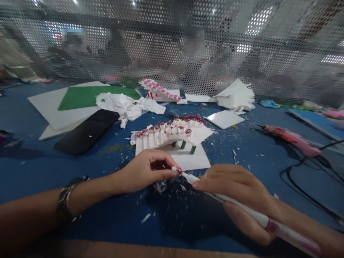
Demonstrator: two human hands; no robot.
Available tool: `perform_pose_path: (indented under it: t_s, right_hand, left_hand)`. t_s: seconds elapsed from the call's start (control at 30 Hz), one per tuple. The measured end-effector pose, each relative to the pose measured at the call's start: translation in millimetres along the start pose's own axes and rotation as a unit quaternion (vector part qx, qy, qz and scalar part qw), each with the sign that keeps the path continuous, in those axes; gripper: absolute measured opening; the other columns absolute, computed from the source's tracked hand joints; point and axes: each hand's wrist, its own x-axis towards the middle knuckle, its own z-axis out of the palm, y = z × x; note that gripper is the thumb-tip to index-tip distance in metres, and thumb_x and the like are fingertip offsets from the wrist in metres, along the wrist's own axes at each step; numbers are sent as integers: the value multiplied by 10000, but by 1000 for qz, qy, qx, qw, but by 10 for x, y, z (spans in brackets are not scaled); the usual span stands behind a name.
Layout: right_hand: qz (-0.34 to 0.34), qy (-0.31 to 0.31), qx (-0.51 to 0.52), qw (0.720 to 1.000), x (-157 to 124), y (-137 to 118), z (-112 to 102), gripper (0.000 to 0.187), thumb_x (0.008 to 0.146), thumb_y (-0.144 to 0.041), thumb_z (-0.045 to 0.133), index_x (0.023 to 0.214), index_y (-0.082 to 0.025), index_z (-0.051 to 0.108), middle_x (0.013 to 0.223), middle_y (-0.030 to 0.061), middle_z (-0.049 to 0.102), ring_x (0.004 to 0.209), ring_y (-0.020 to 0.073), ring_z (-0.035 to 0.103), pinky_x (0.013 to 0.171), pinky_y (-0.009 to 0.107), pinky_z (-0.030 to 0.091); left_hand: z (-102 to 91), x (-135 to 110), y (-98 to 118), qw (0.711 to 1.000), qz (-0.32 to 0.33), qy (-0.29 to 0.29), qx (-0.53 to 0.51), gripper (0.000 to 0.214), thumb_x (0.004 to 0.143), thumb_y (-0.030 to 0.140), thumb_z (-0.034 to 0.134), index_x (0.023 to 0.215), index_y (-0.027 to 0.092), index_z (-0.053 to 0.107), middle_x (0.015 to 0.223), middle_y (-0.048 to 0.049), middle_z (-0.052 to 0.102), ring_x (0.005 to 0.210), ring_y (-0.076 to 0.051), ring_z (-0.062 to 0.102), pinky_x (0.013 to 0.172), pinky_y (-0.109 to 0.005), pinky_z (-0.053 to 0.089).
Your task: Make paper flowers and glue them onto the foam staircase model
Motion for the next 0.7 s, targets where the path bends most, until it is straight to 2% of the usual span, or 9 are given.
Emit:
perform_pose_path:
  t_s: [0.1, 0.43, 0.53, 0.7]
  right_hand:
    - [4, 17, 1, 1000, 0, -3, -3, 395, 727, -140, 322, 1088, -187, 477, 887, 65, 644, 802, 159, 598, 630, 266, 495]
    - [14, 1, -10, 1000, 9, -6, -18, 427, 704, -144, 341, 1107, -218, 460, 901, 45, 647, 787, 156, 603, 647, 251, 489]
    - [12, -6, -5, 1000, 33, -14, -23, 468, 667, -92, 352, 1099, -236, 460, 873, 28, 651, 739, 139, 607, 639, 233, 483]
    - [-6, -11, 5, 1000, 41, -2, -30, 457, 663, -92, 342, 1089, -219, 453, 880, 34, 652, 742, 139, 611, 641, 235, 482]
  left_hand:
    - [-1, -4, 0, 1000, 3, 0, -2, 45, 646, 180, 615, 665, 139, 612, 641, 0, 625, 559, -80, 552, 530, -170, 451]
    - [10, -1, -13, 998, 42, 6, 55, 73, 698, 206, 573, 707, 134, 578, 686, -10, 591, 592, -82, 529, 531, -168, 433]
    - [-1, -7, -9, 991, 73, 10, 108, 85, 716, 215, 562, 705, 135, 586, 703, -25, 610, 625, -99, 551, 550, -181, 441]
    - [-16, -8, -9, 973, 161, -7, 168, 58, 736, 157, 560, 728, 146, 616, 739, -36, 653, 691, -106, 588, 631, -189, 459]
